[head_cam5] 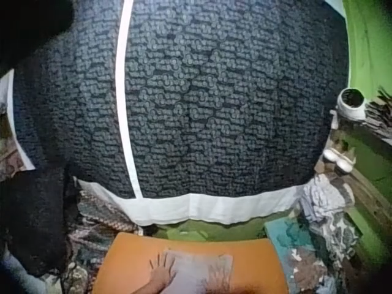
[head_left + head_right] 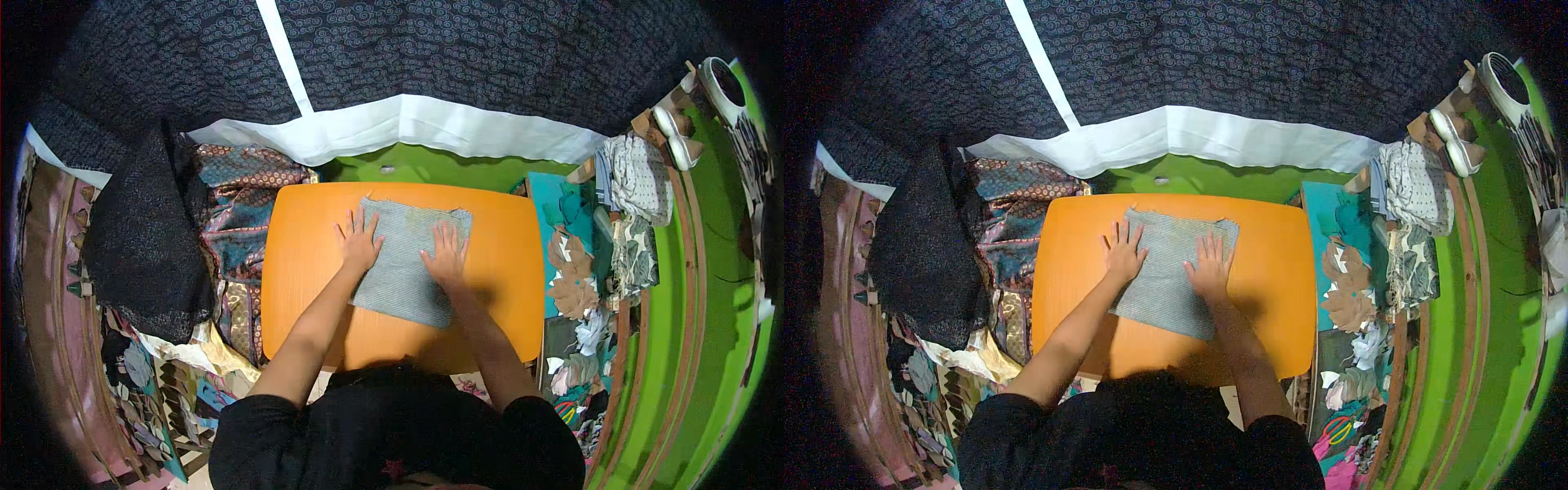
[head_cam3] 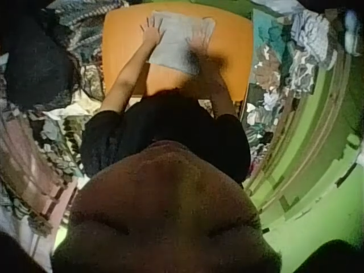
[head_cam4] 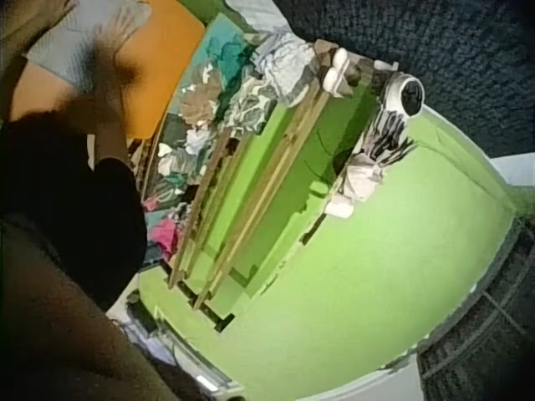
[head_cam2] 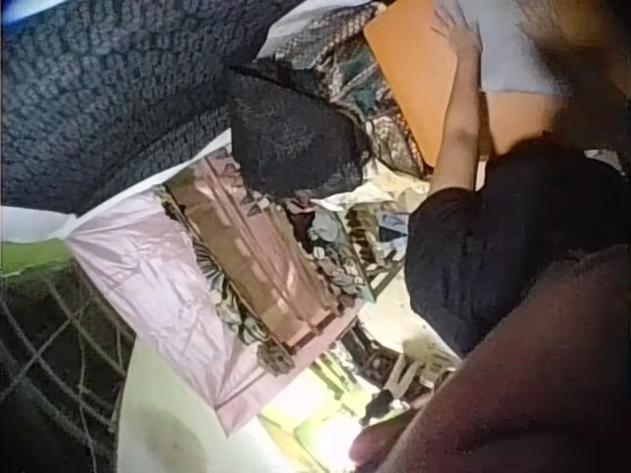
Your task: The worker folds various fabric pieces on a wooden table and organizes them on a shelf.
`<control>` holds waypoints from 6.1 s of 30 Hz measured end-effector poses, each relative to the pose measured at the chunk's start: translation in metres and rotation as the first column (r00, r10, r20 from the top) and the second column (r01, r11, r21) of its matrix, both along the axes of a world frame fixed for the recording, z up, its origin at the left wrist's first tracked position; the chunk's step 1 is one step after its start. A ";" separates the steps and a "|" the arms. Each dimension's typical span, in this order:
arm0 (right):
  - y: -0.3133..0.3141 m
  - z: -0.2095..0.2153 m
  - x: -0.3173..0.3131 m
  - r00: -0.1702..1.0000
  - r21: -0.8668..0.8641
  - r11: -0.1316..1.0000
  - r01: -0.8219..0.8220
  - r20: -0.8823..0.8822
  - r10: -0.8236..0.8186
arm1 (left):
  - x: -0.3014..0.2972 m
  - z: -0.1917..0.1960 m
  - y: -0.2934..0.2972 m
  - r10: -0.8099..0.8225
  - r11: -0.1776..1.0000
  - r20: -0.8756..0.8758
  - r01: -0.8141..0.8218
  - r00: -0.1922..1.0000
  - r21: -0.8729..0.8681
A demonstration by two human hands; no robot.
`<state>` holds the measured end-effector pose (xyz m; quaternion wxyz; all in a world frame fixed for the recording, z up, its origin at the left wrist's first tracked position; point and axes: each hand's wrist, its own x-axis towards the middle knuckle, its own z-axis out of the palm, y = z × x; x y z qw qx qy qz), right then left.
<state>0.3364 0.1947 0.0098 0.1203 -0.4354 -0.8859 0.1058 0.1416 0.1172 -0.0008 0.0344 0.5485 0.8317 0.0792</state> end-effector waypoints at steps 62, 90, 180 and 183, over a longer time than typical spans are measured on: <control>-0.018 0.035 0.017 0.923 -0.265 0.889 -0.373 -0.007 0.385 | -0.036 0.016 -0.098 0.281 0.945 0.960 0.168 0.021 -0.280; -0.128 -0.004 0.054 0.987 -0.225 0.966 -0.129 -0.126 0.102 | 0.059 0.060 -0.121 0.044 0.976 0.995 -0.215 0.086 -0.024; 0.215 0.087 0.501 -0.267 -0.820 0.546 0.173 -0.573 -0.775 | 0.501 0.134 0.293 -0.842 0.519 0.507 0.542 0.188 0.661; 0.201 0.139 0.485 0.133 -0.870 0.266 0.416 -0.231 -0.964 | 0.477 0.132 0.279 -0.831 0.553 0.473 0.525 0.292 0.647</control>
